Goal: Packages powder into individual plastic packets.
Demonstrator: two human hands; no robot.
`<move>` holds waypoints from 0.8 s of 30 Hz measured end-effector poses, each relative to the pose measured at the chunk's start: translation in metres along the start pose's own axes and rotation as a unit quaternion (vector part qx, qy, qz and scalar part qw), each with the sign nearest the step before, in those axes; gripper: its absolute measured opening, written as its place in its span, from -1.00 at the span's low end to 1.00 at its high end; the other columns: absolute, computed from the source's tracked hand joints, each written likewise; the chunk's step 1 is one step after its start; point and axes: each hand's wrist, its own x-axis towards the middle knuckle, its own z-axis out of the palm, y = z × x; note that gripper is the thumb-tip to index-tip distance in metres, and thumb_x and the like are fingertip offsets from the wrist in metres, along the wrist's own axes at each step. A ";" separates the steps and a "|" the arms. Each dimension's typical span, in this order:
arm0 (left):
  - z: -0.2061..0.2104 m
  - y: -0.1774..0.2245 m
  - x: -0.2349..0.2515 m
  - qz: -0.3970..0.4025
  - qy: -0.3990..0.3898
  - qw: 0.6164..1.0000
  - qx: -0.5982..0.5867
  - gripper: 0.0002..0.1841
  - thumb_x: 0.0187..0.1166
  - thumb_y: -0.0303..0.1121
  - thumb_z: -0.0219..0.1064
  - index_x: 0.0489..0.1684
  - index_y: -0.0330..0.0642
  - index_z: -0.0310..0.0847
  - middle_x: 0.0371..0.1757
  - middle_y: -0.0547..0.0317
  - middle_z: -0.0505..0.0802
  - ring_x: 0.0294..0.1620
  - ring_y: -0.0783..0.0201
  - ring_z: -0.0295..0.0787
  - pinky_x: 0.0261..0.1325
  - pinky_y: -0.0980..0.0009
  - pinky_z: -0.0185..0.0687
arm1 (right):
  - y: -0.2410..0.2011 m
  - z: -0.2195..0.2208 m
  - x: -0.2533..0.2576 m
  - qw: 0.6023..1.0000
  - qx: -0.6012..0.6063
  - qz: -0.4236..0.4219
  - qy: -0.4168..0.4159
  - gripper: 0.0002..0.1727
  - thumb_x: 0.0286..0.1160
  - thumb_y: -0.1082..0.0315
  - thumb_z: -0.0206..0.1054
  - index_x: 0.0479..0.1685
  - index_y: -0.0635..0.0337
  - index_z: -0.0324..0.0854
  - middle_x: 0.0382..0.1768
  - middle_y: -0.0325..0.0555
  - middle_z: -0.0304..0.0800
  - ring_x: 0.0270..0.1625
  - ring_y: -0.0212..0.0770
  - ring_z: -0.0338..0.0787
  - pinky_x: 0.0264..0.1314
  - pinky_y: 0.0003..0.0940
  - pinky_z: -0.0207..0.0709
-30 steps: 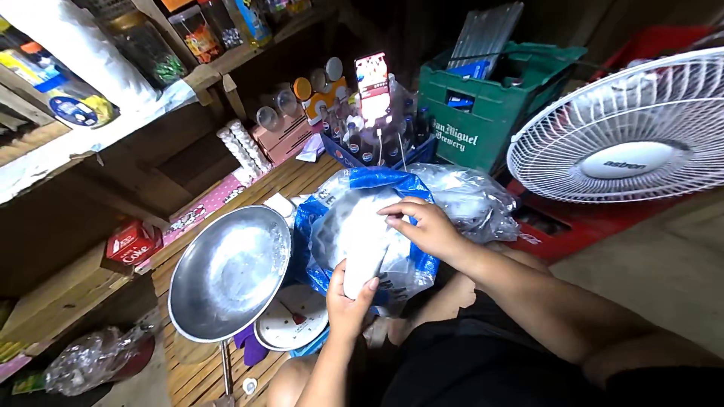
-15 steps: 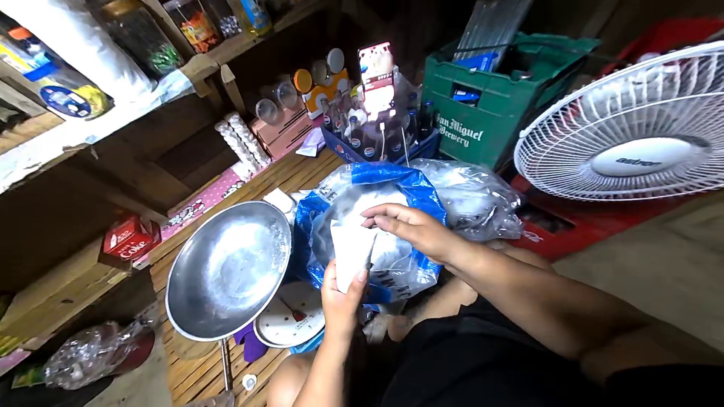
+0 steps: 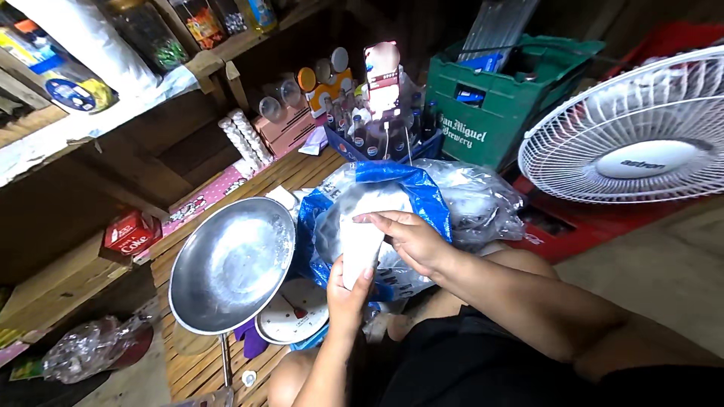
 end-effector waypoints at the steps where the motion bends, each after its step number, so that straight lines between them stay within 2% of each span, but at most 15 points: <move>1: 0.000 0.000 0.001 -0.004 0.000 1.000 -0.001 -0.41 0.53 -0.19 0.50 0.31 -0.45 0.39 -0.19 0.08 0.89 -0.49 0.46 0.74 -0.44 0.57 0.68 | -0.001 -0.001 0.001 1.000 -0.004 -0.003 0.001 -0.63 0.83 0.23 0.09 0.22 0.20 0.77 0.10 -0.16 0.86 0.14 -0.34 0.79 0.33 -0.35 0.63; 5: -0.002 0.000 0.002 -0.017 0.008 1.000 -0.005 -0.44 0.58 -0.18 0.45 0.30 -0.47 0.37 -0.18 0.03 0.89 -0.52 0.43 0.75 -0.47 0.56 0.68 | 0.001 -0.015 0.013 0.996 -0.052 -0.053 0.045 -0.62 0.85 0.25 0.03 0.22 0.26 0.72 0.19 -0.14 0.86 0.25 -0.33 0.79 0.38 -0.34 0.60; 7: -0.003 0.002 0.002 -0.020 0.016 1.000 -0.007 -0.45 0.60 -0.19 0.43 0.30 -0.47 0.36 -0.18 0.02 0.90 -0.52 0.43 0.75 -0.48 0.56 0.68 | 0.006 -0.028 0.021 0.987 -0.101 -0.085 0.093 -0.67 0.80 0.30 0.11 0.22 0.26 0.72 0.37 -0.14 0.74 0.39 -0.31 0.68 0.47 -0.27 0.53; 8: -0.003 0.003 0.002 -0.021 0.020 1.000 -0.007 -0.47 0.61 -0.20 0.42 0.30 -0.47 0.36 -0.18 0.01 0.90 -0.52 0.43 0.75 -0.48 0.57 0.68 | 0.008 -0.034 0.022 0.984 -0.110 -0.090 0.103 -0.69 0.73 0.34 0.17 0.27 0.25 0.68 0.51 -0.12 0.61 0.49 -0.29 0.60 0.52 -0.23 0.49; 9: -0.003 0.004 0.002 -0.024 0.023 0.999 -0.008 -0.47 0.61 -0.21 0.41 0.30 -0.47 0.36 -0.17 0.01 0.90 -0.52 0.43 0.75 -0.47 0.56 0.68 | 0.009 -0.037 0.023 0.986 -0.098 -0.078 0.108 -0.62 0.67 0.38 0.20 0.41 0.20 0.58 0.59 -0.12 0.50 0.53 -0.26 0.55 0.53 -0.20 0.47; 11: -0.003 0.004 0.001 -0.030 0.021 0.999 -0.012 -0.48 0.63 -0.23 0.38 0.34 -0.47 0.33 -0.13 -0.02 0.90 -0.51 0.42 0.75 -0.47 0.56 0.67 | 0.006 -0.037 0.017 0.994 -0.054 -0.030 0.088 -0.51 0.70 0.27 0.15 0.61 0.04 0.39 0.64 -0.18 0.42 0.55 -0.23 0.54 0.52 -0.16 0.48; 13: -0.003 0.002 0.000 -0.026 0.013 0.999 -0.019 -0.46 0.62 -0.24 0.40 0.35 -0.47 0.31 -0.12 -0.01 0.89 -0.49 0.41 0.76 -0.46 0.55 0.68 | 0.005 -0.033 0.011 0.999 -0.043 -0.008 0.022 -0.49 0.74 0.12 0.06 0.62 0.03 0.37 0.58 -0.20 0.52 0.52 -0.25 0.58 0.50 -0.16 0.49; 16: -0.001 0.000 0.001 -0.020 0.008 1.000 -0.017 -0.42 0.58 -0.21 0.44 0.35 -0.47 0.31 -0.14 0.01 0.89 -0.49 0.42 0.75 -0.46 0.55 0.69 | 0.000 -0.021 0.005 0.996 -0.064 -0.019 -0.061 -0.44 0.69 0.07 0.17 0.61 0.10 0.41 0.50 -0.16 0.62 0.48 -0.25 0.62 0.53 -0.20 0.49; 19: 0.000 -0.002 0.002 -0.009 0.008 1.000 -0.023 -0.40 0.52 -0.18 0.50 0.33 -0.43 0.35 -0.15 0.03 0.89 -0.48 0.44 0.76 -0.44 0.55 0.68 | -0.004 -0.012 0.000 0.995 -0.052 0.007 -0.088 -0.51 0.60 0.20 0.33 0.50 0.08 0.53 0.30 -0.16 0.74 0.26 -0.31 0.72 0.41 -0.29 0.58; 21: 0.001 -0.001 0.002 0.001 0.000 1.000 -0.026 -0.39 0.50 -0.17 0.53 0.33 -0.40 0.37 -0.17 0.09 0.88 -0.44 0.45 0.76 -0.41 0.56 0.69 | -0.006 -0.007 -0.002 0.995 -0.022 0.033 -0.087 -0.55 0.56 0.33 0.36 0.44 0.12 0.58 0.11 -0.13 0.81 0.12 -0.34 0.78 0.32 -0.35 0.64; 24: 0.003 -0.002 0.001 0.015 -0.013 1.000 -0.022 -0.40 0.49 -0.20 0.55 0.33 -0.38 0.38 -0.16 0.17 0.88 -0.38 0.46 0.79 -0.34 0.54 0.73 | -0.008 0.000 -0.007 0.996 0.001 0.053 -0.065 -0.59 0.53 0.47 0.37 0.37 0.22 0.61 -0.01 -0.12 0.86 0.01 -0.37 0.83 0.21 -0.44 0.69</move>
